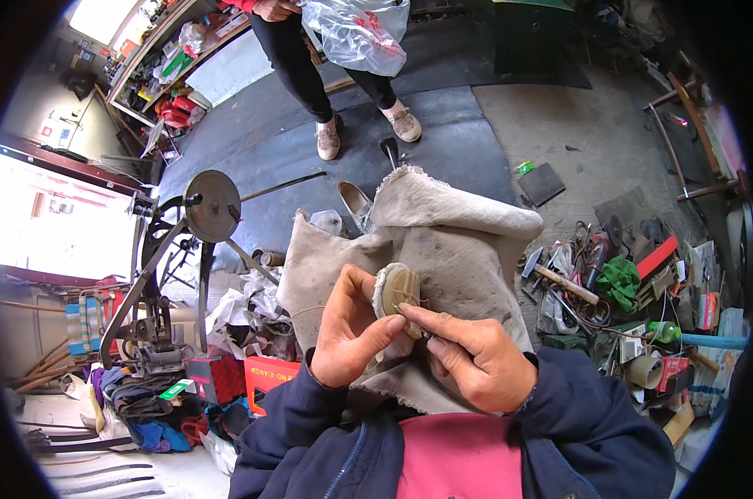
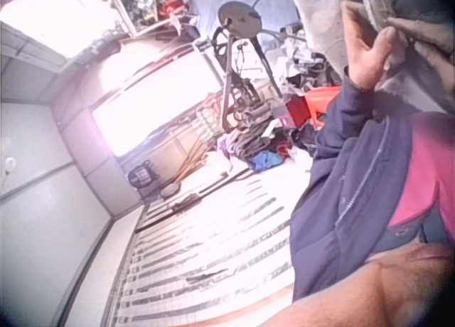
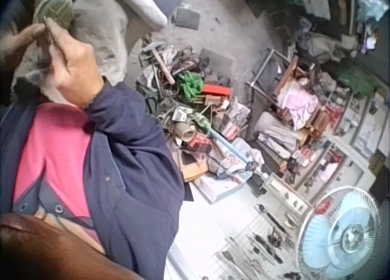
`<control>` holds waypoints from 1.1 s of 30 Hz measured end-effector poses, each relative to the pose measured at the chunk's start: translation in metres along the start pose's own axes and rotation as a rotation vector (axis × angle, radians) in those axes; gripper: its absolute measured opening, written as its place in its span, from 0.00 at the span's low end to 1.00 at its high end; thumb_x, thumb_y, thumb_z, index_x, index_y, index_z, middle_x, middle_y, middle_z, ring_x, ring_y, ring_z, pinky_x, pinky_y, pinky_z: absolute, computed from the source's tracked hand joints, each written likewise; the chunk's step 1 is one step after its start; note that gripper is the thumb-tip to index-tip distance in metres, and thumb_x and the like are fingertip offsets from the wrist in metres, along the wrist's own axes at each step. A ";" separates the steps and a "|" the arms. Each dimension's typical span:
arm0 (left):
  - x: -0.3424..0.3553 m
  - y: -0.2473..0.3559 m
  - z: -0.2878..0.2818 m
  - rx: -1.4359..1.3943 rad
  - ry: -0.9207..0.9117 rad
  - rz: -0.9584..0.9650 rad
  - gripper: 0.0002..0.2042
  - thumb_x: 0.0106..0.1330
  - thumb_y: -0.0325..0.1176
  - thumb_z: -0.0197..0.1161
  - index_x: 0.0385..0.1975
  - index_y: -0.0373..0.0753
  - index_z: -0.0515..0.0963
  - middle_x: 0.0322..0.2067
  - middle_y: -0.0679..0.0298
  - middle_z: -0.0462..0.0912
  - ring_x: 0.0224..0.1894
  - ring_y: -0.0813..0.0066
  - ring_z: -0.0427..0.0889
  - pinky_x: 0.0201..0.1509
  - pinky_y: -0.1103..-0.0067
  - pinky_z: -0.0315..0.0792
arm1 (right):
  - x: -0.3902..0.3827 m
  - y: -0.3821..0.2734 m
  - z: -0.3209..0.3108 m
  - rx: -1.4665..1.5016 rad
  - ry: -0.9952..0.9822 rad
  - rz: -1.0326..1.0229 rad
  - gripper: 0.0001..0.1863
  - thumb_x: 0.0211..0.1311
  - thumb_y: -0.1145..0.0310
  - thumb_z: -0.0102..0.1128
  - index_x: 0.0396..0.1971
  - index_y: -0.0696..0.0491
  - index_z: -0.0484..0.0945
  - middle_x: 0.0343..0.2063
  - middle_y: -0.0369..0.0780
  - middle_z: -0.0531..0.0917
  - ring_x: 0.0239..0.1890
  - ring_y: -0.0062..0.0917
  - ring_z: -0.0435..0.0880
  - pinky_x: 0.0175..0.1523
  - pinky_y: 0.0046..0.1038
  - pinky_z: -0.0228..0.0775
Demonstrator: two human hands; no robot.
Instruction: The person hand-sews a white perforated shoe using a curved awl and thread. They repeatedly pierce the shoe's sole and upper, pull the thread through, and tighten the stitches while holding the shoe steady. The person occasionally turns the shoe to access different areas and continues stitching along the edge.
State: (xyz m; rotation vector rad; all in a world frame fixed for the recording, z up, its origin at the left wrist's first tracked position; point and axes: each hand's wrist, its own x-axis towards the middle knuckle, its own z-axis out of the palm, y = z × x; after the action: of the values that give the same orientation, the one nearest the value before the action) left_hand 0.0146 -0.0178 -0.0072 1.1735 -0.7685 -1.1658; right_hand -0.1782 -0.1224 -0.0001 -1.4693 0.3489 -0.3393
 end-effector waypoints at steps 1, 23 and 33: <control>0.000 -0.001 -0.001 -0.013 -0.004 0.001 0.15 0.67 0.22 0.66 0.45 0.38 0.65 0.42 0.63 0.78 0.45 0.79 0.79 0.51 0.78 0.74 | 0.000 -0.002 -0.002 -0.024 -0.003 -0.021 0.25 0.70 0.81 0.50 0.67 0.58 0.70 0.28 0.43 0.81 0.28 0.27 0.79 0.38 0.27 0.74; 0.028 0.003 0.017 0.150 -0.207 -0.142 0.17 0.65 0.24 0.71 0.43 0.37 0.66 0.35 0.70 0.72 0.37 0.88 0.72 0.37 0.86 0.70 | 0.015 -0.044 -0.058 -0.532 -0.119 0.025 0.19 0.63 0.76 0.57 0.54 0.56 0.82 0.29 0.54 0.84 0.29 0.45 0.84 0.37 0.35 0.77; 0.039 0.001 0.012 0.297 -0.249 -0.175 0.17 0.64 0.23 0.70 0.45 0.36 0.67 0.35 0.70 0.69 0.37 0.86 0.67 0.38 0.84 0.69 | 0.033 -0.027 -0.071 0.215 -0.103 0.707 0.18 0.68 0.73 0.59 0.57 0.56 0.82 0.30 0.49 0.88 0.29 0.25 0.87 0.32 0.32 0.73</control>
State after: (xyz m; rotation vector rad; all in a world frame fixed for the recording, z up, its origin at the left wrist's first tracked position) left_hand 0.0138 -0.0587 -0.0070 1.3764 -1.0727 -1.3950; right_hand -0.1790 -0.2028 0.0213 -1.0654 0.6954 0.2606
